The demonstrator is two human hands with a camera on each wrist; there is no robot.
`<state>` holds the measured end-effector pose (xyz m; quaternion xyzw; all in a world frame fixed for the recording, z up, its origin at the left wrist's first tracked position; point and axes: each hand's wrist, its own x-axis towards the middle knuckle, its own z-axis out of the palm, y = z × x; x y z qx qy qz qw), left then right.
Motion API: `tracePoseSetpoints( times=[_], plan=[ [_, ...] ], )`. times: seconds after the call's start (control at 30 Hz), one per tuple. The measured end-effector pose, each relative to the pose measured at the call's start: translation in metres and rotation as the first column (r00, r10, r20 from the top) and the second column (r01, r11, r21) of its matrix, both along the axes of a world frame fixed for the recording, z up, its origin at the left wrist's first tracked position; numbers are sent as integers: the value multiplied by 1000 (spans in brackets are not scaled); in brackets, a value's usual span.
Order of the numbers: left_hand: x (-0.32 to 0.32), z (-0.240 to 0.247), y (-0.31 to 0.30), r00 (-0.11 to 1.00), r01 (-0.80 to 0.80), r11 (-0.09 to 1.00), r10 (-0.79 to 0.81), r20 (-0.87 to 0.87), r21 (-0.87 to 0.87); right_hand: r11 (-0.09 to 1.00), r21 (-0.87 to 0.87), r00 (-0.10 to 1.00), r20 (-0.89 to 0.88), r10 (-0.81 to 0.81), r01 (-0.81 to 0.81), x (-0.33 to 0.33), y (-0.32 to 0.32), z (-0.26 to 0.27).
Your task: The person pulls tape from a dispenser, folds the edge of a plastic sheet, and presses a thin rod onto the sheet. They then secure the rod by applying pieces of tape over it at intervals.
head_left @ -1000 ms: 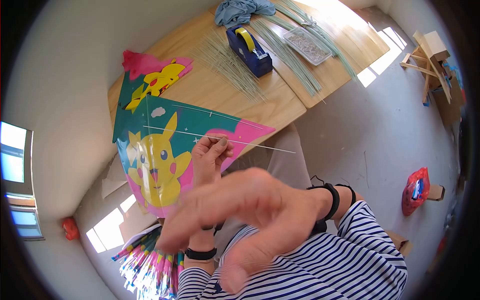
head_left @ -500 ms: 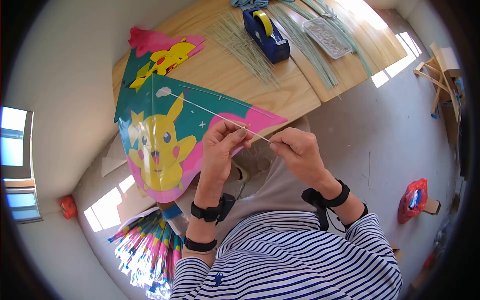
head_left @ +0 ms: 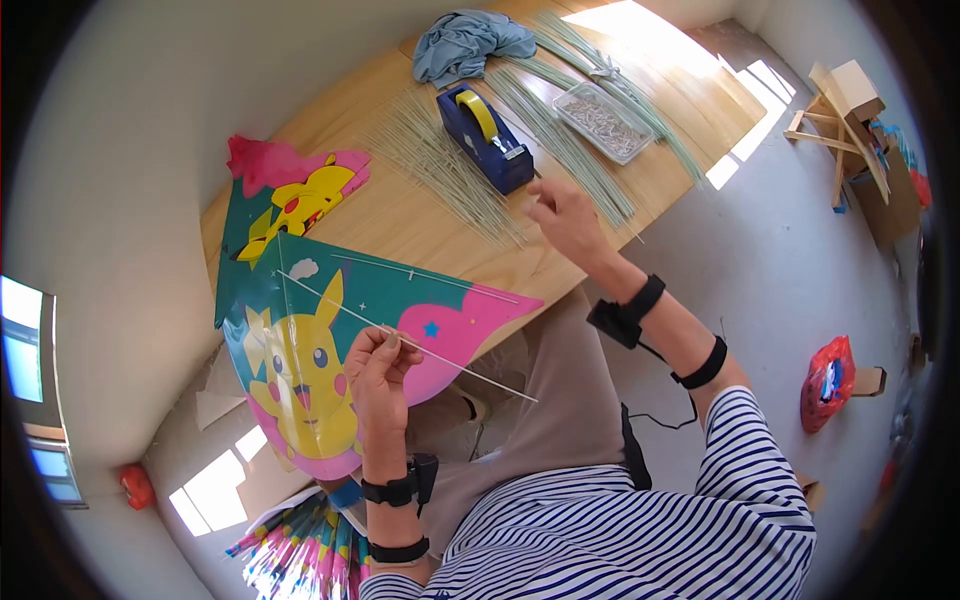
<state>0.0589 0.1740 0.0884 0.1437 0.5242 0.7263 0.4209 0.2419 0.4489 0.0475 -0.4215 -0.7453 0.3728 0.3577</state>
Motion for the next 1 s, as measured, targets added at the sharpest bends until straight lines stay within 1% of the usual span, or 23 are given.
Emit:
tracePoseSetpoints(
  times=[0.03, 0.07, 0.1, 0.13, 0.17, 0.27, 0.37, 0.47, 0.57, 0.67, 0.8, 0.87, 0.93, 1.0],
  plan=[
    [2, 5, -1, 1000, 10, 999, -11, -15, -32, 993, 86, 996, 23, -87, 85, -14, 33, -6],
    [4, 5, -2, 1000, 27, 999, -27, 5, -39, 971, 173, 984, 37, -176, 167, -28, 61, -8],
    [5, 4, -3, 999, 43, 998, -42, 25, -46, 991, 5, 989, 56, -135, 135, -38, 83, -5],
    [7, 4, -4, 997, 57, 997, -55, 47, -54, 981, -165, 994, 69, -88, 99, -48, 101, 0],
    [9, 4, -3, 998, 51, 996, -47, 49, -75, 942, -331, 996, 75, -39, 62, -54, 113, 2],
    [11, 3, -1, 997, 58, 993, -52, 59, -103, 857, -513, 998, 54, -19, 44, -64, 121, 16],
    [12, -2, 1, 997, 69, 991, -64, 48, -111, 834, -551, 1000, -10, 21, -23, -59, 125, 16],
    [16, -2, 6, 993, 109, 989, -104, 63, -96, 828, -549, 993, -26, 118, -113, -51, 128, 18],
    [20, -1, 12, 989, 141, 985, -137, 50, -99, 820, -548, 985, -49, 162, -163, -53, 135, 7],
    [24, 1, 18, 987, 160, 982, -156, 48, -104, 785, -600, 987, -122, 103, -156, -40, 125, 24],
    [36, 1, 34, 975, 217, 971, -211, 68, -100, 754, -587, 948, -280, 154, -296, -6, 93, 32],
    [47, 3, 48, 966, 255, 961, -248, 73, -110, 724, -583, 914, -369, 167, -367, 32, 64, 30],
    [57, -3, 62, 954, 299, 948, -294, 56, -109, 708, -571, 892, -407, 197, -417, 92, 17, 50],
    [73, -7, 78, 941, 339, 933, -334, 54, -120, 754, -576, 943, -280, 182, -316, 154, -40, 77]
  ],
)
